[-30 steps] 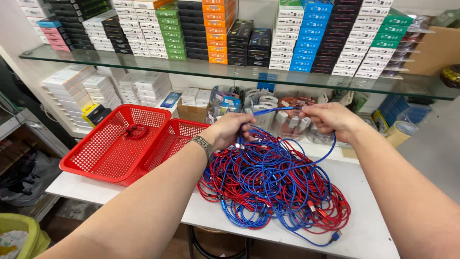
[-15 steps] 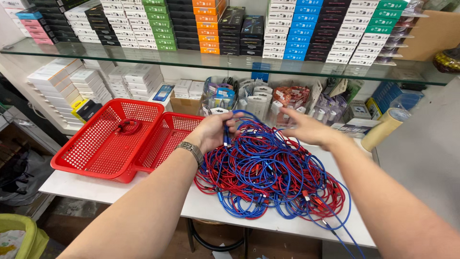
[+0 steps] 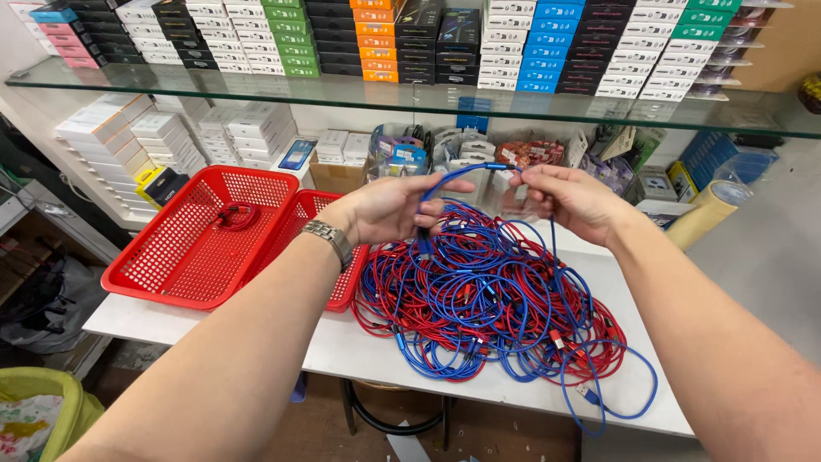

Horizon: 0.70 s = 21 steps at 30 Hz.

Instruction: The person untangles a pile of red and blue cables on a table, coils each cable by hand, and places the coiled cables into red plastic baskets. The person handles the cables one at a time, separating them from the tangled mass and organizing them by color.

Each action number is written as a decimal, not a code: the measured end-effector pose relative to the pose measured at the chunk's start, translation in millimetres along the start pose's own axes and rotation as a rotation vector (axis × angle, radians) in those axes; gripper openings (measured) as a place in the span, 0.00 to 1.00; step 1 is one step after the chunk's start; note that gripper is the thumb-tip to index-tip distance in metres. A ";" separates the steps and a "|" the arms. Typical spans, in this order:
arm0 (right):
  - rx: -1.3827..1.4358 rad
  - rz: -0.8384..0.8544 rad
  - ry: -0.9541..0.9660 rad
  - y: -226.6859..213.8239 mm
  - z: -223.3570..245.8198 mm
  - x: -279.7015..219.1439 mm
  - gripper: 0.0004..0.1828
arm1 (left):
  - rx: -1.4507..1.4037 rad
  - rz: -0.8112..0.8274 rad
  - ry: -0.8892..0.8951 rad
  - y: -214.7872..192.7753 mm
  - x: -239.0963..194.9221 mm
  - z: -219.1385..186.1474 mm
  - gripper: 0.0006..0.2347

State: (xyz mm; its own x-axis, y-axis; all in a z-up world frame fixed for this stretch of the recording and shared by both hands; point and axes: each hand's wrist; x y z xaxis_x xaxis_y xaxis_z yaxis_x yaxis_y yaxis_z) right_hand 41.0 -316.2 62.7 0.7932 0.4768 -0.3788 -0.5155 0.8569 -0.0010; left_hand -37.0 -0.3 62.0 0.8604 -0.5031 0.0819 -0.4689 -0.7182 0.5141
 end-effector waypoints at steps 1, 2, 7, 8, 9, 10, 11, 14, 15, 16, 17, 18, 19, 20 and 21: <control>-0.029 -0.054 -0.031 -0.5 -0.6 6.0 0.11 | 0.022 0.021 0.019 7.4 6.4 -0.8 0.17; -0.068 -0.152 -0.056 1.6 -3.3 12.0 0.12 | 0.043 0.044 0.038 14.2 13.8 -1.4 0.16; -0.161 -0.271 -0.093 41.6 -35.2 26.6 0.15 | -0.370 0.034 0.358 28.8 52.8 -1.2 0.10; -0.202 -0.212 -0.073 55.0 -42.0 23.5 0.17 | -0.429 0.028 0.438 27.3 57.9 -2.1 0.09; -0.244 -0.153 -0.052 68.4 -46.5 19.0 0.18 | -0.412 -0.023 0.479 25.0 61.4 -3.2 0.08; -0.288 -0.109 -0.005 79.4 -48.5 11.7 0.19 | -0.395 -0.074 0.519 22.5 63.7 -3.9 0.08; -0.331 -0.065 0.042 88.4 -49.0 2.2 0.21 | -0.377 -0.125 0.558 19.9 64.8 -4.5 0.07; -0.463 0.039 0.178 100.8 -38.6 -27.6 0.24 | -0.195 -0.255 0.512 10.5 59.1 -3.6 0.08; -0.508 0.069 0.222 101.5 -35.3 -36.2 0.25 | -0.148 -0.288 0.486 6.3 55.8 -1.8 0.08; -0.488 0.123 0.243 99.7 -33.3 -44.8 0.25 | -0.101 -0.320 0.456 2.1 52.5 1.0 0.08; -0.468 0.176 0.263 95.2 -32.3 -53.1 0.25 | -0.054 -0.351 0.427 -3.0 49.6 4.1 0.08; -0.448 0.227 0.281 89.9 -31.7 -58.2 0.26 | -0.068 -0.379 0.407 -9.7 48.4 6.8 0.07; -0.437 0.220 0.307 82.3 -30.9 -61.7 0.26 | -0.081 -0.407 0.386 -17.3 47.5 9.5 0.07; -0.428 0.215 0.331 71.4 -29.2 -65.0 0.25 | -0.094 -0.436 0.368 -25.7 46.5 11.7 0.07; -0.418 0.210 0.355 60.2 -29.2 -68.9 0.25 | -0.183 -0.406 0.404 -34.4 46.0 13.2 0.07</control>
State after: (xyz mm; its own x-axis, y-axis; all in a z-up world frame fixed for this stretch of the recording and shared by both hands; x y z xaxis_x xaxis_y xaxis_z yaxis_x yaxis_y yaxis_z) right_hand -54.2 -303.1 61.7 0.5399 0.4715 -0.6973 -0.7915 0.5662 -0.2301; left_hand 16.0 -5.1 36.8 0.9882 0.0426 0.1473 -0.0753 -0.7020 0.7082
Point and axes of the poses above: each hand's wrist, its own x-axis towards the middle knuckle, its own y-axis out of the palm, z = x × y, and after that the axes turned 15 degrees about y, right-handed
